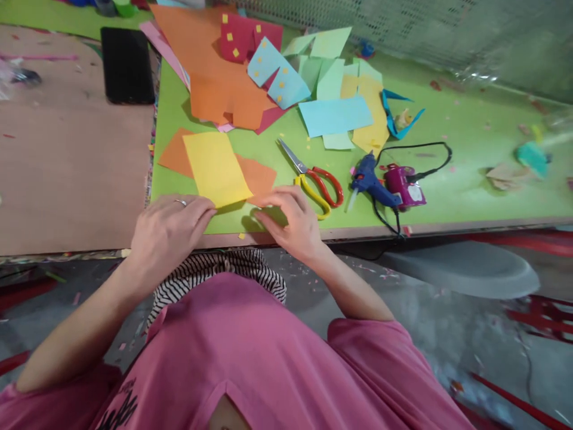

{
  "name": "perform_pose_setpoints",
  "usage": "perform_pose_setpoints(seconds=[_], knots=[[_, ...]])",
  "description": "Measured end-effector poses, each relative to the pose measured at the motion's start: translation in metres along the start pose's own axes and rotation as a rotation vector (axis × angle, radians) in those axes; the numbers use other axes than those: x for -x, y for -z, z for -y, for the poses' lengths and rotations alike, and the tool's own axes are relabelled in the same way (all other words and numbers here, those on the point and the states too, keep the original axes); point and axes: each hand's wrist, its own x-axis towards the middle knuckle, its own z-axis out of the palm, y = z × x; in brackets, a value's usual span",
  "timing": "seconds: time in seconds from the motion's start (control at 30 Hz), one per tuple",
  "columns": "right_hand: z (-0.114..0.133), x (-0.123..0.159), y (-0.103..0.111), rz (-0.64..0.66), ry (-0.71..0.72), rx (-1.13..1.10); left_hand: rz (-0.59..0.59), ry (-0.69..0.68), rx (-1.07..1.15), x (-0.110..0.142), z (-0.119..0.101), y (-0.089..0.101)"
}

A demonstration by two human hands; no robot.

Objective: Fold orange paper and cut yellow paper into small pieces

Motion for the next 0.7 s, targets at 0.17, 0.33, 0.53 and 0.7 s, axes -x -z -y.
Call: perform_pose_setpoints(seconds=[0.17, 0.33, 0.53, 0.7], knots=[[0.015, 0.014, -0.001, 0.211, 0.233, 0.101, -0.011, 0.001, 0.041, 0.0, 0.001, -0.005], [0.011, 0.018, -0.003, 0.255, 0.296, 0.098, 0.004, -0.026, 0.107, 0.006, 0.006, -0.007], [0.007, 0.024, -0.001, 0.193, 0.355, 0.117, -0.059, -0.073, 0.096, 0.014, 0.005, -0.011], [0.013, 0.03, -0.009, 0.23, 0.313, 0.088, -0.097, -0.105, 0.072, 0.015, 0.005, -0.014]])
